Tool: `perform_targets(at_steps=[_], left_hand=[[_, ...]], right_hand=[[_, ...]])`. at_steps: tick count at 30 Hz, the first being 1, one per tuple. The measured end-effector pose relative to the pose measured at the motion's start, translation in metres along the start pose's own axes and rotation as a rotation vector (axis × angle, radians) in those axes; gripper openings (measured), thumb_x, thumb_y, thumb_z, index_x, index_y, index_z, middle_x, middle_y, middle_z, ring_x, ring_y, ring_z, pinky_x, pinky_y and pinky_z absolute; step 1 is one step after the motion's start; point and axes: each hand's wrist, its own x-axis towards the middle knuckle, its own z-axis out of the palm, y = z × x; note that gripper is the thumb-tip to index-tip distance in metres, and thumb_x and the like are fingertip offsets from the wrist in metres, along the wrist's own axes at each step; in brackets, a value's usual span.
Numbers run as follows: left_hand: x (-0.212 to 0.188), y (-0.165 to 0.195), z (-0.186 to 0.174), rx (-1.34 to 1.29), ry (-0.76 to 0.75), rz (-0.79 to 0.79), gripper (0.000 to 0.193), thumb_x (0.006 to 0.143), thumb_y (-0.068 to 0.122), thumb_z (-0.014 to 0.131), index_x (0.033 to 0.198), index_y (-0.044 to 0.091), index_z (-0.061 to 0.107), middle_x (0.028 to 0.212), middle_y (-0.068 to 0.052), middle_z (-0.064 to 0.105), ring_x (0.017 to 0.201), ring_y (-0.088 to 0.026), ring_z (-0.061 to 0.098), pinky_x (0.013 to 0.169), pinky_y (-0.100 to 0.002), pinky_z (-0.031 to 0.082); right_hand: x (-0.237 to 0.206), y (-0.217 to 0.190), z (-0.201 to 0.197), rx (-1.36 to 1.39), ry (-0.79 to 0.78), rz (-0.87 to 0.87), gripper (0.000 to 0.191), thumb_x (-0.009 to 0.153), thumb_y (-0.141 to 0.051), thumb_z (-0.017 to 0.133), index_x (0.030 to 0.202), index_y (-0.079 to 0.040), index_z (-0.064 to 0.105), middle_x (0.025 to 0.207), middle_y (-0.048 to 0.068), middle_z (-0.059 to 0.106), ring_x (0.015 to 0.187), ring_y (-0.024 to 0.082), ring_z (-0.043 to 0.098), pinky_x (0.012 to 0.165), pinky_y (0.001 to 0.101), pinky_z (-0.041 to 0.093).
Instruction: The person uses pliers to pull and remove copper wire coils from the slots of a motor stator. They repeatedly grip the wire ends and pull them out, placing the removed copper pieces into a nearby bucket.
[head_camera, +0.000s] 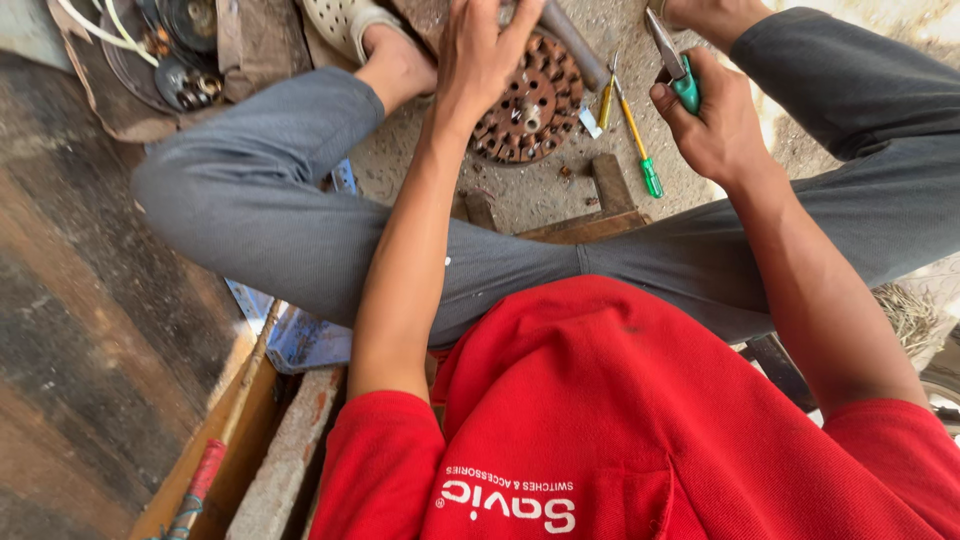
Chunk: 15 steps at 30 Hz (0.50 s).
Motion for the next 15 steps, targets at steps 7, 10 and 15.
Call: perform_targets(at_steps=[7, 10, 15], left_hand=[[0.012, 0.079, 0.007, -0.202, -0.285, 0.253, 0.052, 0.101, 0.034, 0.074, 0.131, -0.005, 0.059, 0.113, -0.017, 0.072, 0.092, -0.024, 0.075, 0.079, -0.038, 0.060], [0.013, 0.091, 0.013, -0.316, -0.347, 0.135, 0.045, 0.098, 0.025, 0.076, 0.130, -0.004, 0.063, 0.105, -0.015, 0.076, 0.088, -0.017, 0.078, 0.074, -0.031, 0.063], [0.013, 0.088, 0.017, -0.327, -0.418, -0.078, 0.019, 0.098, 0.016, 0.069, 0.102, 0.001, 0.080, 0.080, -0.009, 0.081, 0.061, -0.010, 0.071, 0.055, -0.026, 0.057]], right_hand=[[0.004, -0.011, -0.004, -0.012, 0.059, -0.112, 0.026, 0.108, -0.019, 0.070, 0.109, 0.002, 0.056, 0.087, 0.022, 0.058, 0.077, 0.037, 0.056, 0.073, 0.0462, 0.045], [0.004, -0.013, -0.003, -0.050, 0.049, -0.079, 0.029, 0.107, -0.022, 0.071, 0.106, 0.003, 0.055, 0.086, 0.024, 0.059, 0.078, 0.043, 0.056, 0.072, 0.0490, 0.045], [0.004, -0.014, -0.005, -0.072, 0.010, -0.017, 0.031, 0.104, -0.027, 0.070, 0.108, 0.002, 0.057, 0.085, 0.026, 0.061, 0.080, 0.047, 0.059, 0.072, 0.0517, 0.045]])
